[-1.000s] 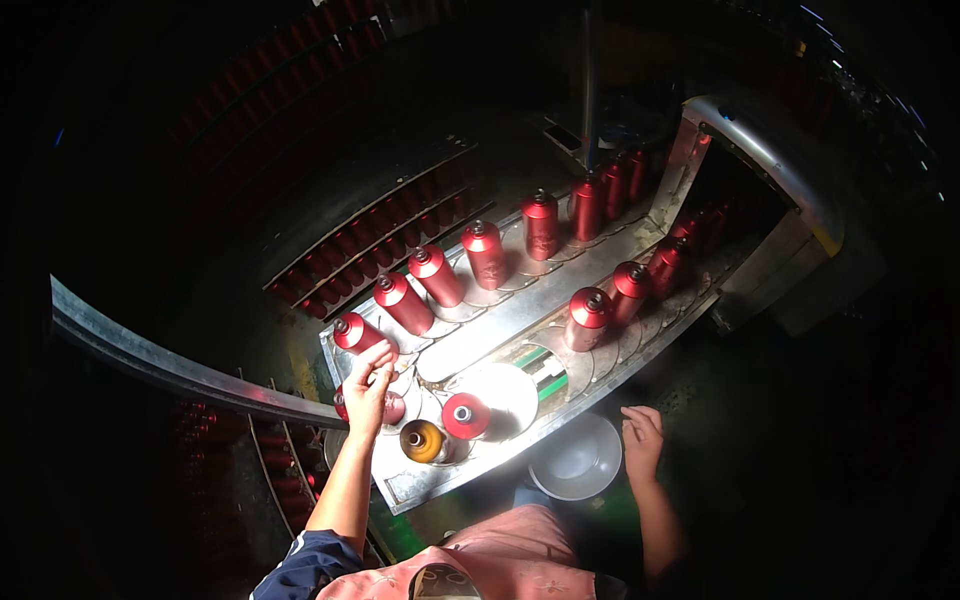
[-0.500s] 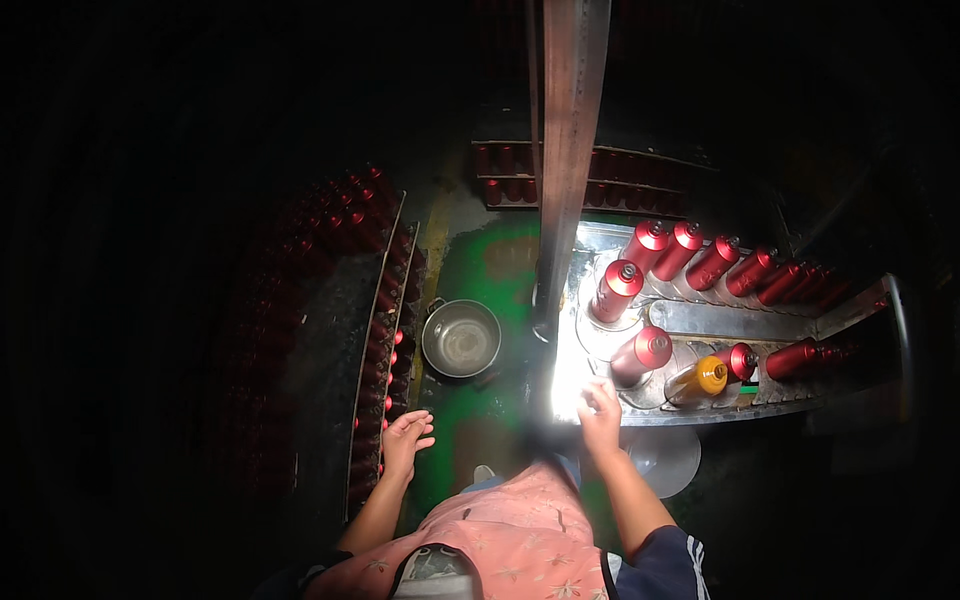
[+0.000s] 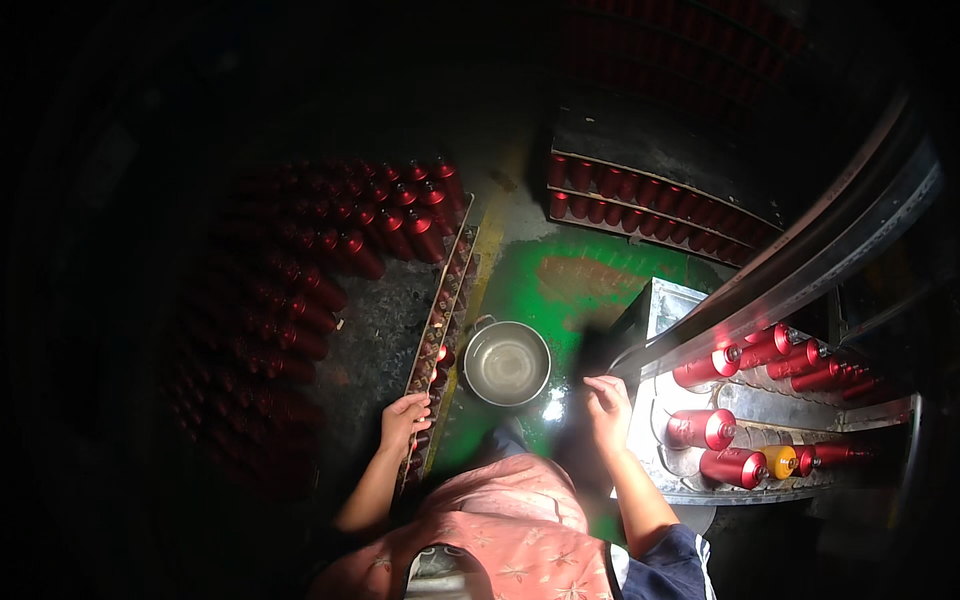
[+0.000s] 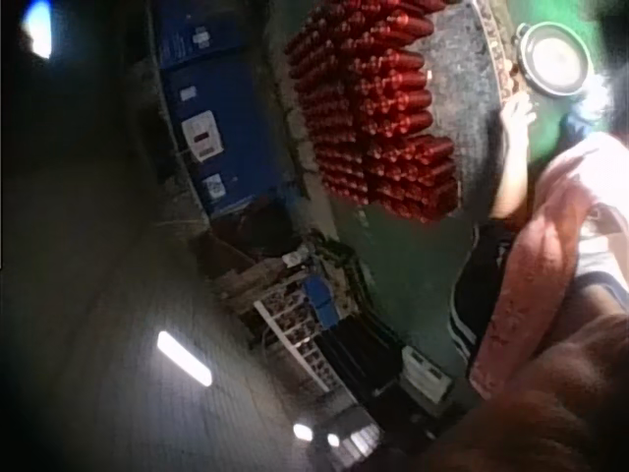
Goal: The person repeatedly picks up red spools from a tray and places them onto a rotating carousel. They also move a large black board and handle a metal bowl during the process.
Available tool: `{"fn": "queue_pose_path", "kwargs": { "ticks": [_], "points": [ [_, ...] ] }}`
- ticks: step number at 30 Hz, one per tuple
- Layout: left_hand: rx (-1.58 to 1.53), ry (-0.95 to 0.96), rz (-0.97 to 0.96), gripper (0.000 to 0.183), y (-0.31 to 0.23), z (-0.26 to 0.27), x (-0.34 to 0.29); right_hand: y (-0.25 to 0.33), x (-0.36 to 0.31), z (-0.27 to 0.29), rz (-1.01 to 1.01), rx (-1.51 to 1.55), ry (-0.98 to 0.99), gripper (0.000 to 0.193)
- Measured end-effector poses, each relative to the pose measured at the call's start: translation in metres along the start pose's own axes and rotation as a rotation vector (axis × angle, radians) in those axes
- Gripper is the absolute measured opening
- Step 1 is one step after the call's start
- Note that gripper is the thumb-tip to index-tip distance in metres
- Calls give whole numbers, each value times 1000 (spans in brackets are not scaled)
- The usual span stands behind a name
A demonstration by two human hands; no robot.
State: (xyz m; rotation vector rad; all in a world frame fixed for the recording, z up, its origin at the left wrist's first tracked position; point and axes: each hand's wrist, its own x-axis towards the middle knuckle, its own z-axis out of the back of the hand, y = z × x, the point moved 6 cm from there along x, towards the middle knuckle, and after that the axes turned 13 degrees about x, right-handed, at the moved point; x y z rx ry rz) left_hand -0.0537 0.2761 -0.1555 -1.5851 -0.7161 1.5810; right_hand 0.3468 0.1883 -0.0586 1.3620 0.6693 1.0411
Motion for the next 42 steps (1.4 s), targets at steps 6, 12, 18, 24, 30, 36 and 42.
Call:
{"fn": "queue_pose_path", "kwargs": {
  "ticks": [6,12,18,24,30,36,42],
  "points": [
    [-18,-138,68,23,-17,75,50,-9,126,-85,-11,66,65,32],
    [36,-133,130,26,-56,111,115,-36,210,-87,-67,51,-127,35],
    [38,-37,70,25,-122,105,192,-81,239,-49,-118,102,-360,40],
    [85,62,56,27,-191,77,255,-103,276,-32,-178,84,-464,40],
    [112,197,23,27,-258,-11,347,-146,327,-17,-189,124,-599,45],
    [201,266,75,29,-305,-122,472,-203,441,-11,-291,-195,-628,37],
    [384,497,-100,35,-369,-245,622,-227,558,31,-650,-103,-645,40]
  ]
}}
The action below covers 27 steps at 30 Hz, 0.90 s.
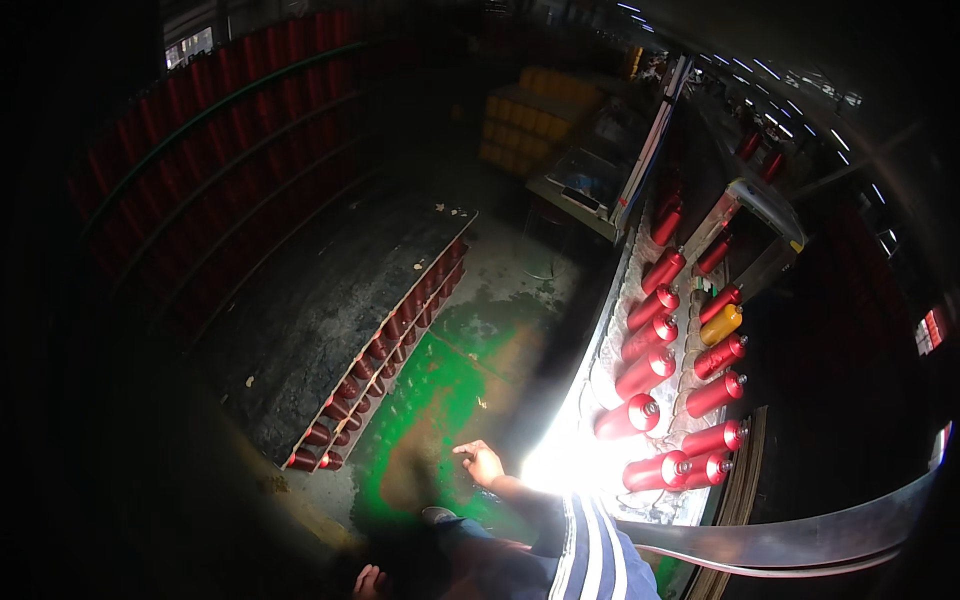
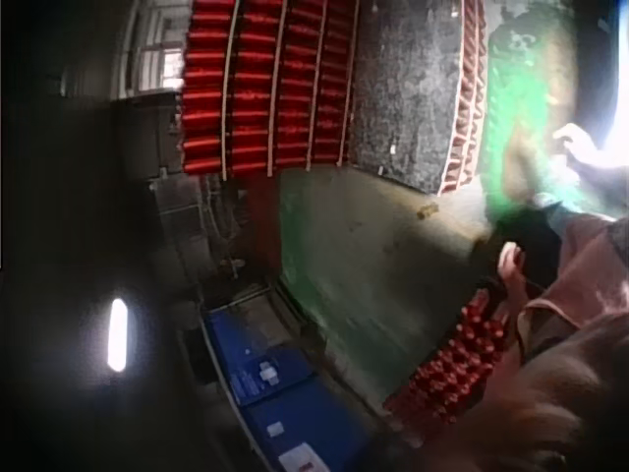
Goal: The person repeatedly picks up red spools from a tray and places them onto a rotating carousel. They also move a large black board and handle a metal bowl during the process.
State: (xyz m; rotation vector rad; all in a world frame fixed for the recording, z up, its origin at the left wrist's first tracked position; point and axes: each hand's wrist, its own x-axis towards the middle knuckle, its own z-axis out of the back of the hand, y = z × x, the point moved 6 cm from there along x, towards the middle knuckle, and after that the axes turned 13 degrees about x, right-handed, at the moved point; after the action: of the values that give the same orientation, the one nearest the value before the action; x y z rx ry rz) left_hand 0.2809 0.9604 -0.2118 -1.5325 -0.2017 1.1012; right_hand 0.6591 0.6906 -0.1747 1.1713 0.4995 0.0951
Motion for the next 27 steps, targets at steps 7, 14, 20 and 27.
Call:
{"fn": "queue_pose_path", "kwargs": {
  "ticks": [7,14,20,27],
  "points": [
    [404,203,-436,33,-140,-4,128,52,75,11,-6,32,-133,42],
    [412,354,-608,35,-191,-23,214,73,114,42,44,63,-299,42],
    [-109,498,-77,36,-233,-57,284,60,139,44,59,77,-425,35],
    [198,239,113,24,-363,-142,345,3,173,54,-58,111,-596,33]
  ]
}}
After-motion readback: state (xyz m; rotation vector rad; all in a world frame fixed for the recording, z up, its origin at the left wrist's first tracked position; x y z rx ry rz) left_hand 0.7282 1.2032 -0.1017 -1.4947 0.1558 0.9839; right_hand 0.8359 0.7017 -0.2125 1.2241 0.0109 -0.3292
